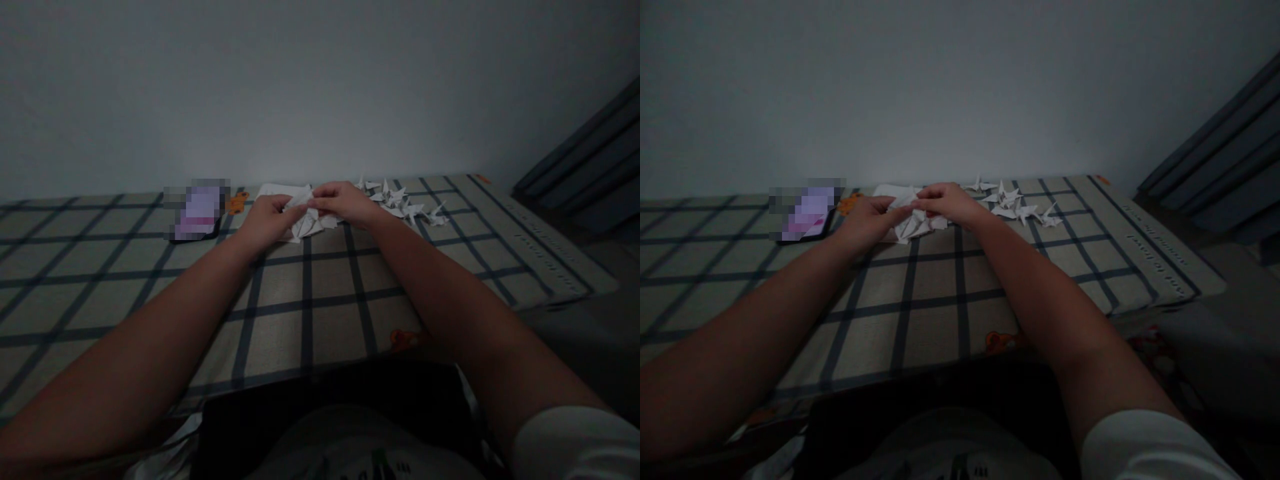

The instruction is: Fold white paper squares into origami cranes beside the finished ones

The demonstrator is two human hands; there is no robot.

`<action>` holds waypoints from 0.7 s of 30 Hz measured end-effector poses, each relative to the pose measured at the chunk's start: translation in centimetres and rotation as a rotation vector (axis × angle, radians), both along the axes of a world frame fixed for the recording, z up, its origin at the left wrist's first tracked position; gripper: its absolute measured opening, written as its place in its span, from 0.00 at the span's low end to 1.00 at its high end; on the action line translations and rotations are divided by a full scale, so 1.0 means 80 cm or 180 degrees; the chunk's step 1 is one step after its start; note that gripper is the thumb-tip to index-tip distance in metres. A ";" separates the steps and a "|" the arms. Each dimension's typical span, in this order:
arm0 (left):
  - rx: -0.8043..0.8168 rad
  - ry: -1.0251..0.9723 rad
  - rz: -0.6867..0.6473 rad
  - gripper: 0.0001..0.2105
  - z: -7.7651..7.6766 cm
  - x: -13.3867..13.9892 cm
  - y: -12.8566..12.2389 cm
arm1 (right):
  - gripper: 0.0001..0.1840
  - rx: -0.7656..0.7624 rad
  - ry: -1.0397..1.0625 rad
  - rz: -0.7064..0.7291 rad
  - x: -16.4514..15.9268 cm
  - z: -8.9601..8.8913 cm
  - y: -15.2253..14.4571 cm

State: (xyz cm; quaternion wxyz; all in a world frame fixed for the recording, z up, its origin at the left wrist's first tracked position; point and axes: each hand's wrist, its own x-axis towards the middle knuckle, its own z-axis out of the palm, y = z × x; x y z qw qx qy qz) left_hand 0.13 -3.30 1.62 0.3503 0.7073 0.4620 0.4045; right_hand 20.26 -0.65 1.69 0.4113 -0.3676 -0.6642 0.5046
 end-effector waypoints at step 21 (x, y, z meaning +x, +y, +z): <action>-0.0097 0.0572 0.0187 0.17 0.008 0.004 -0.008 | 0.10 0.0193 -0.0410 -0.0358 -0.012 0.011 -0.011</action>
